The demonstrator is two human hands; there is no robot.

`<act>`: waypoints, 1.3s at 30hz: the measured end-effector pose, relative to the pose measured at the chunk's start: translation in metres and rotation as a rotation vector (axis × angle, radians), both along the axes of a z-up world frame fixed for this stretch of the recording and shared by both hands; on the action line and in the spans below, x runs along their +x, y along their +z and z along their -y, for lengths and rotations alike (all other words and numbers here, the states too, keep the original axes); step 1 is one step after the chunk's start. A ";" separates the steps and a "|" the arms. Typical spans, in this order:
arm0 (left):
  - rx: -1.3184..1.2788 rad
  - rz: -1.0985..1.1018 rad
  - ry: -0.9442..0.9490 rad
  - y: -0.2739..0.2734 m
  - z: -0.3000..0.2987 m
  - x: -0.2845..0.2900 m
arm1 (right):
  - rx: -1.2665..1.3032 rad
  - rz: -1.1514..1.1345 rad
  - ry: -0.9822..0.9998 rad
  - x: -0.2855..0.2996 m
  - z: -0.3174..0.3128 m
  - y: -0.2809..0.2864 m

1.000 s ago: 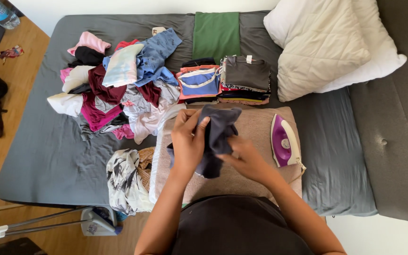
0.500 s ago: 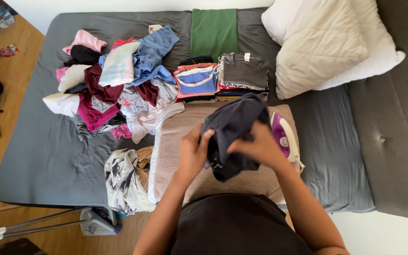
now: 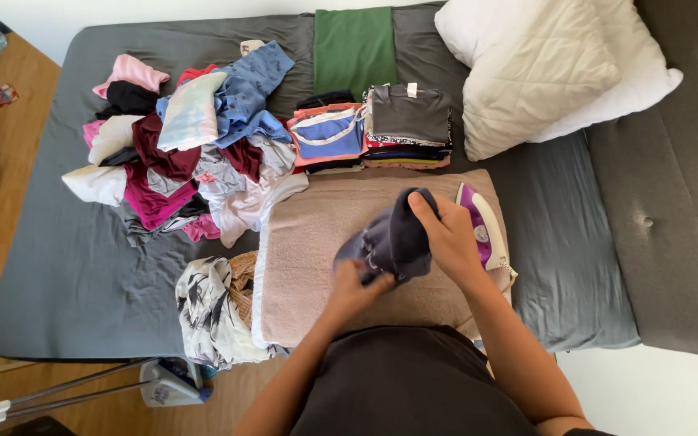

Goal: The person irons a dark blue t-shirt on a towel placed on a bed. They smooth the fabric, use a purple iron to press the front and back, and then fold the shirt neatly.

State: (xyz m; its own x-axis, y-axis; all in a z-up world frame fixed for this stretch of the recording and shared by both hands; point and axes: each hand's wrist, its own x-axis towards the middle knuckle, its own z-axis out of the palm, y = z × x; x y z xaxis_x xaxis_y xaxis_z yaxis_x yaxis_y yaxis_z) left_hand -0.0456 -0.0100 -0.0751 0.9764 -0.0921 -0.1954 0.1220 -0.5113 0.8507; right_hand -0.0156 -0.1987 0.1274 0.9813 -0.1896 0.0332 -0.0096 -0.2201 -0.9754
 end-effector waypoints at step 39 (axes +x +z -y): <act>-0.056 0.013 0.191 0.011 -0.100 0.058 | -0.743 -0.475 0.106 0.026 0.064 -0.252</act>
